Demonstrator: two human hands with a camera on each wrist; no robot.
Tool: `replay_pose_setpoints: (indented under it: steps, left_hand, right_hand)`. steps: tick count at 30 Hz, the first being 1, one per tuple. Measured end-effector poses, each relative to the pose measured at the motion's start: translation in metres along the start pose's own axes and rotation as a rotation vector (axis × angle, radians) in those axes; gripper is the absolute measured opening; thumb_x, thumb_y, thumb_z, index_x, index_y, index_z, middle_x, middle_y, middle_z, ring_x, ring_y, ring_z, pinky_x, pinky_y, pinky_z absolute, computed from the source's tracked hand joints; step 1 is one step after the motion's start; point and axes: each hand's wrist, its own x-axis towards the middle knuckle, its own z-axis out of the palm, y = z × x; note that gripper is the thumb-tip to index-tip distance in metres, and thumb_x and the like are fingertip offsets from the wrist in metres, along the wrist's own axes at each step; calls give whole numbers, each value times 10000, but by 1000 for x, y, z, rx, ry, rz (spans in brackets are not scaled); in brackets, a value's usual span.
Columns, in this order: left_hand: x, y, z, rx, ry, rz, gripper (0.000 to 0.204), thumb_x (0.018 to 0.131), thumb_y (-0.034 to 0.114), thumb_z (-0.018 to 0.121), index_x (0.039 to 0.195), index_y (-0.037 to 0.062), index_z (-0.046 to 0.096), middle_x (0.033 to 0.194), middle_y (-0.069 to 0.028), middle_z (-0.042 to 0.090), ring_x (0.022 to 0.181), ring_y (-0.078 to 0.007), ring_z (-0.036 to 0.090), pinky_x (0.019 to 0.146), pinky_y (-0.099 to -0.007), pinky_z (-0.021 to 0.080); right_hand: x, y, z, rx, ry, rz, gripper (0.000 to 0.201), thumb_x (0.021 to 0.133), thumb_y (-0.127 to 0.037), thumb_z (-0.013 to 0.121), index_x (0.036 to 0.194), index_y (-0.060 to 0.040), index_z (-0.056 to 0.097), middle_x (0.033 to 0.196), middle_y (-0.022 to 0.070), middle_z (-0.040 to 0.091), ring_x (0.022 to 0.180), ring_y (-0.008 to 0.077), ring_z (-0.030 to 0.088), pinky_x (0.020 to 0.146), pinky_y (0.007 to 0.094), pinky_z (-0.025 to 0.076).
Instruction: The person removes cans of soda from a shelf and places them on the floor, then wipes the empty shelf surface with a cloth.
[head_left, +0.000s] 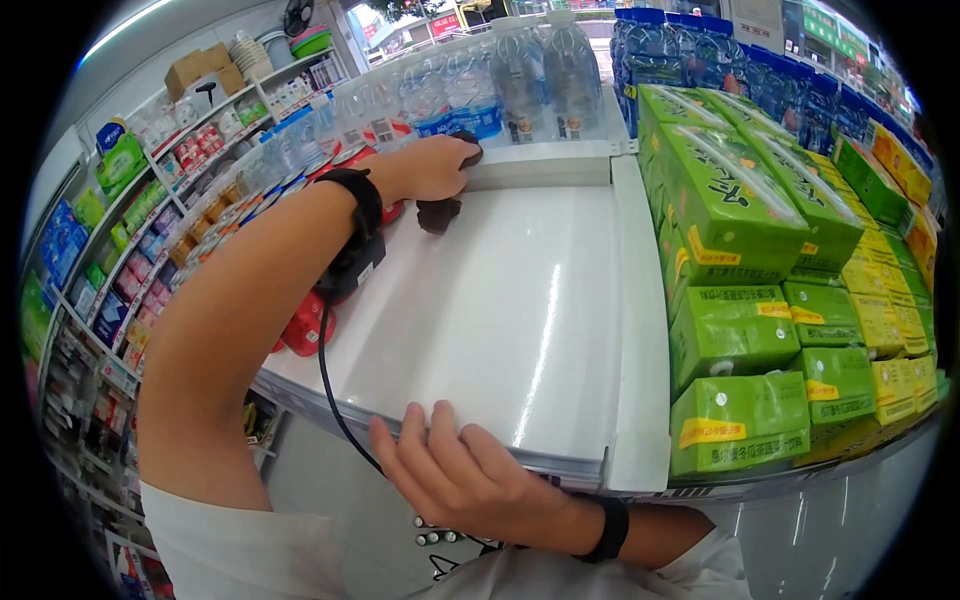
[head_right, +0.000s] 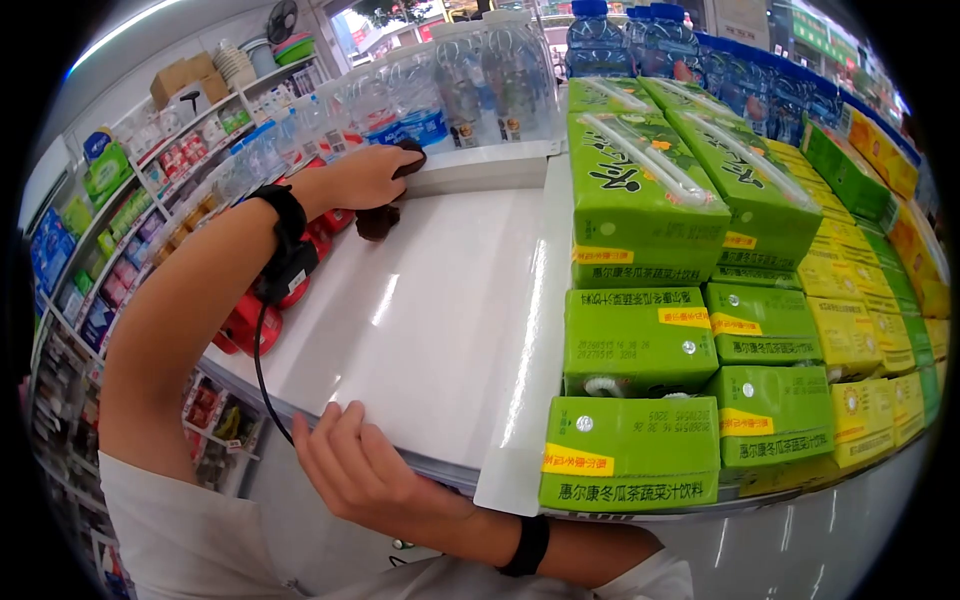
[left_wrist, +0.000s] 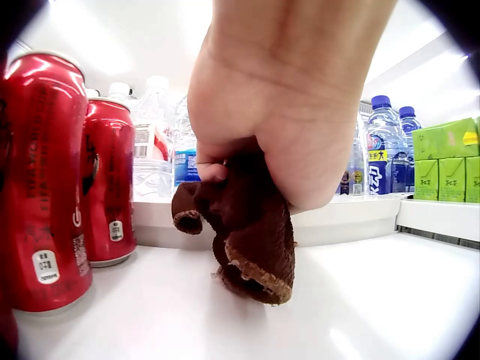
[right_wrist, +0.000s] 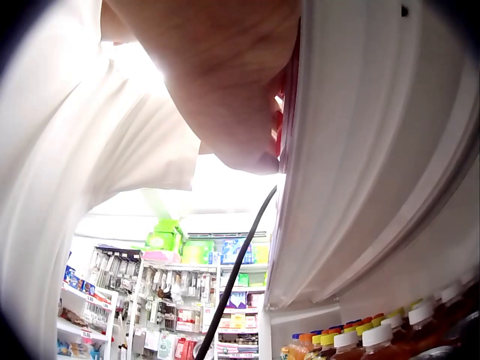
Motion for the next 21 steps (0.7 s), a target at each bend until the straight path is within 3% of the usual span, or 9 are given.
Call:
replay_pose_setpoints:
  steps: [3,5,9,18,21]
  left_hand:
    - [0,13,-3,-44,-11,48,377,898,116,541,1256,2,568,1141,-248,636,1085,-418,602,925,-483,480]
    - [-1,18,-1,-70,34,27,427,899,112,541,1309,-9,548,1204,-235,613,1146,-404,576,980,-466,460]
    - [9,28,10,-150,159,188,436,904,146,552,1324,27,569,1249,-216,591,1170,-389,574,983,-446,479]
    - [22,90,6,-207,183,259,488,889,148,571,1367,49,553,1270,-178,593,1172,-379,585,986,-443,481]
    - [26,102,8,-228,271,316,498,882,115,560,1379,84,548,1324,-134,574,1191,-382,575,995,-445,480]
  right_hand:
    - [-1,-3,3,-12,21,5,250,922,-176,572,1117,-129,721,928,24,661,856,159,652,653,210,389]
    - [-3,-5,4,-16,29,19,314,892,-181,521,1125,-90,710,959,67,679,905,218,652,774,252,441]
    - [-2,-4,3,-18,20,12,307,890,-178,523,1118,-95,712,958,59,680,907,214,653,772,249,439]
    - [-1,-1,0,-20,-6,-12,314,887,-179,531,1134,-86,701,966,60,692,922,212,655,782,251,438]
    - [-1,1,-2,-17,-14,-19,311,887,-179,534,1131,-85,702,965,61,693,922,215,654,780,249,438]
